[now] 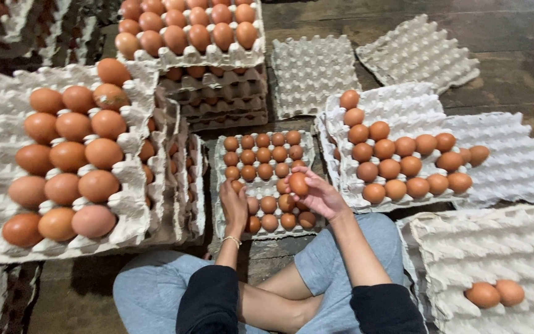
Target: A person sits on the floor and sorts eggs by picking them up and placing them into cardboard egg trays.
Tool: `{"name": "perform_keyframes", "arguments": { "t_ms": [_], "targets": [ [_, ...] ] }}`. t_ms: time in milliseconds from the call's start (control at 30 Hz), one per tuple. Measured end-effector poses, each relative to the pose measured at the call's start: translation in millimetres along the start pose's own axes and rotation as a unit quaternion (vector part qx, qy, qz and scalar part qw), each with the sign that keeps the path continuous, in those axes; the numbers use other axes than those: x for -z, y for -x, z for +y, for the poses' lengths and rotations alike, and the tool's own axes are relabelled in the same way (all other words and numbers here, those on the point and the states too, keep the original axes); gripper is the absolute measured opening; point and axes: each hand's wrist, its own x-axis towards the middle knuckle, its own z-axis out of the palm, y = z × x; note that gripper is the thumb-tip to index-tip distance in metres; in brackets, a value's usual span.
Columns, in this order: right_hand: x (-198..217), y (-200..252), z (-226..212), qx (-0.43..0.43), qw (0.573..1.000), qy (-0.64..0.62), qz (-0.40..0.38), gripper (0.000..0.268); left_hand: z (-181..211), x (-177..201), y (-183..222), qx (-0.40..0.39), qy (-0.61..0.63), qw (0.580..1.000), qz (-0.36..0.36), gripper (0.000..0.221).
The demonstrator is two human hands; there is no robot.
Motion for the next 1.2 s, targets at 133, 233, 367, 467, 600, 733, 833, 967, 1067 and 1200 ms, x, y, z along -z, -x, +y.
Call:
{"name": "perform_keyframes", "arguments": {
  "t_ms": [133,233,367,467,600,733,833,967,1067,1200],
  "targets": [
    [-12.3,6.4,-0.1,0.015,0.999,0.027,0.014,0.047,-0.8,4.0,2.2,-0.022,-0.077,0.997,-0.022,0.040],
    [-20.3,9.5,-2.6,0.016,0.998,0.054,0.024,0.052,1.6,3.4,0.9,0.009,-0.183,0.983,-0.022,0.041],
    [-26.8,9.0,-2.9,0.049,0.990,0.083,0.100,0.051,44.5,6.0,8.7,-0.050,-0.099,0.994,0.019,0.041],
    [-28.8,10.8,-1.0,0.102,0.979,0.104,0.144,0.051,90.6,17.7,22.8,-0.117,0.091,0.987,-0.061,0.026],
    [-35.4,27.1,-0.7,0.175,0.936,0.243,0.188,0.055,165.5,32.9,50.6,-0.013,0.349,0.900,-0.263,0.044],
    [-45.8,64.6,-8.4,0.228,0.873,0.382,0.202,0.052,150.5,-20.4,57.4,0.117,0.470,0.795,-0.365,0.045],
    [-80.6,118.2,-29.9,0.188,0.758,0.565,0.267,0.051,170.2,-21.3,81.6,0.181,0.482,0.760,-0.396,0.044],
    [-99.2,192.6,-56.1,0.287,0.638,0.621,0.354,0.043,187.5,-19.2,101.9,0.201,0.480,0.729,-0.444,0.042],
    [-85.5,250.5,-70.0,0.319,0.505,0.634,0.491,0.038,195.7,-21.3,109.0,0.193,0.468,0.725,-0.467,0.036],
    [-38.5,317.5,-70.3,0.154,0.397,0.651,0.629,0.040,199.5,-22.5,115.2,0.183,0.480,0.717,-0.470,0.032]
  ]
}}
